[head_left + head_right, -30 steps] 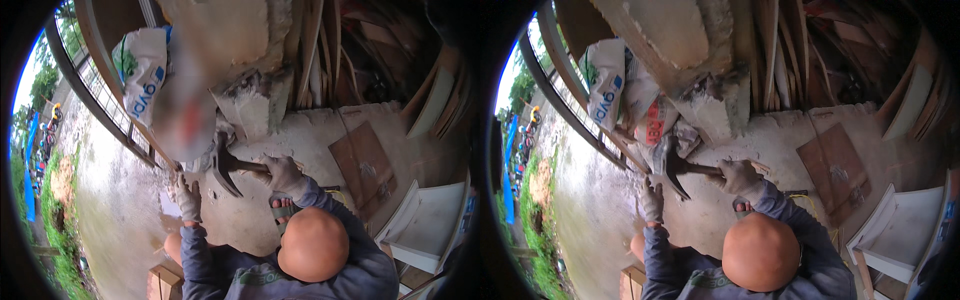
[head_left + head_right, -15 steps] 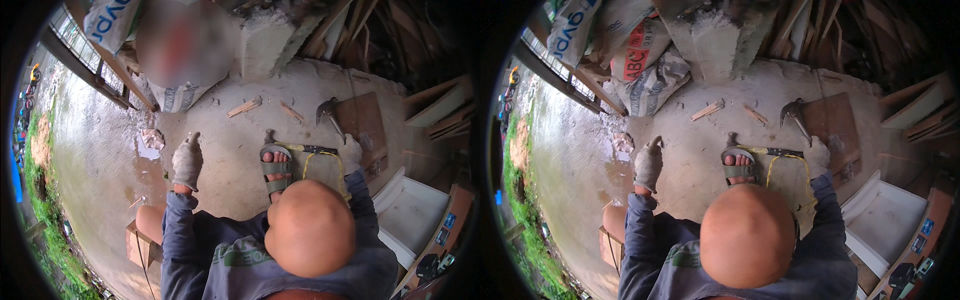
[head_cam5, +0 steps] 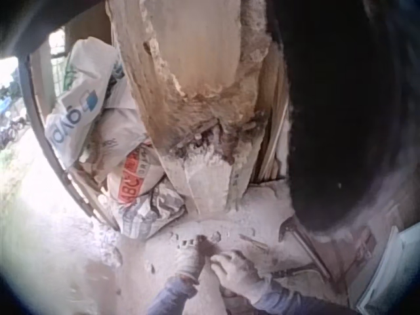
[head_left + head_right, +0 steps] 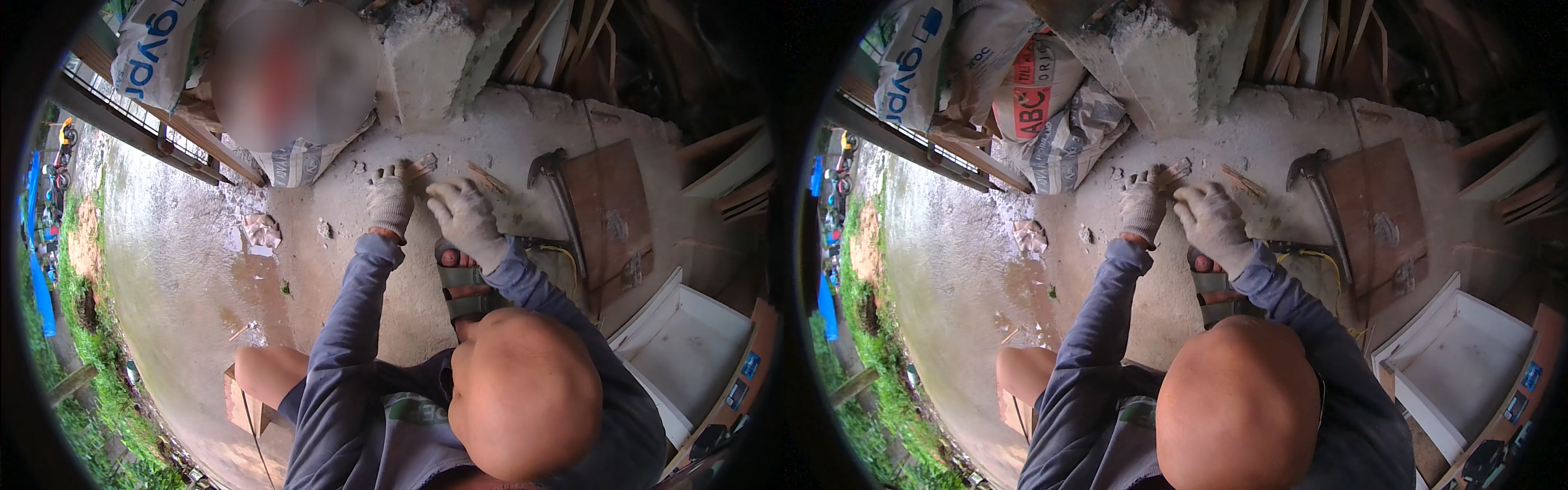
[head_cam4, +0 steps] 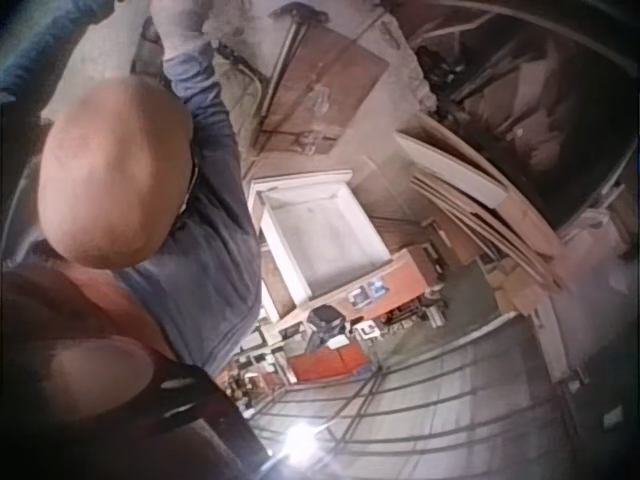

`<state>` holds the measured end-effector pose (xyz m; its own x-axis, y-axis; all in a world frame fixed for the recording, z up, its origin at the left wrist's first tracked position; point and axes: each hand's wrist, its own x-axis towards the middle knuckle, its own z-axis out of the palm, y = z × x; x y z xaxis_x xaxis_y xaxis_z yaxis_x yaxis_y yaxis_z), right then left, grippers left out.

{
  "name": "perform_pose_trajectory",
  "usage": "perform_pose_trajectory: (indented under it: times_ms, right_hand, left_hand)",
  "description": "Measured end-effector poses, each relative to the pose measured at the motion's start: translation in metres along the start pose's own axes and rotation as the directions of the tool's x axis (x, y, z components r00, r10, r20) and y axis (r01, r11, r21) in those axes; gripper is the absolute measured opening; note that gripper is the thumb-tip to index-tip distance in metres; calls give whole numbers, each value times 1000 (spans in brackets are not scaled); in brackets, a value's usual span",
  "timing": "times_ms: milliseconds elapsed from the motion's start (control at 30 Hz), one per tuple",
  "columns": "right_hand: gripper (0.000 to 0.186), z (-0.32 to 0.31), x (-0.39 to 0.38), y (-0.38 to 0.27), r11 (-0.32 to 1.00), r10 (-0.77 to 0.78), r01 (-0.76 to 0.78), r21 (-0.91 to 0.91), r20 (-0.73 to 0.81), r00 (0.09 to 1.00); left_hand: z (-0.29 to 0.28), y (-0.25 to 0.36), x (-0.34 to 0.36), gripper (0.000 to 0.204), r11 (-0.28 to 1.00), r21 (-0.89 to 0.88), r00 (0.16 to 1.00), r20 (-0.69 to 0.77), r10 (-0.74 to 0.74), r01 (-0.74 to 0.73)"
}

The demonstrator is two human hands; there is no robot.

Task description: The person inserts wooden wedges into a gap in a concrete pillar and strikes them with a hammer. They handle small wooden pieces by hand while wearing gloves and use the tool repeatedly to adjust or chip the pillar structure.

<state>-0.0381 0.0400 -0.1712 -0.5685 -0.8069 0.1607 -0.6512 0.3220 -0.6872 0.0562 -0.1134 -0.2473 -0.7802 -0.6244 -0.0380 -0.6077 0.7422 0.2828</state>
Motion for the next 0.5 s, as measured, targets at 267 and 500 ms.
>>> perform_pose_trajectory:
  times_ms: [267, 500]
  right_hand:
    - [22, 19, -18, 26, 990, 117, -121, 72, 64, 991]
    - [24, 70, 47, 27, 990, 138, -135, -27, 246, 960]
  left_hand:
    - [-47, -16, -49, 21, 380, -715, 809, 534, -247, 587]
    - [-95, -39, -88, 17, -93, -826, 803, 562, -200, 555]
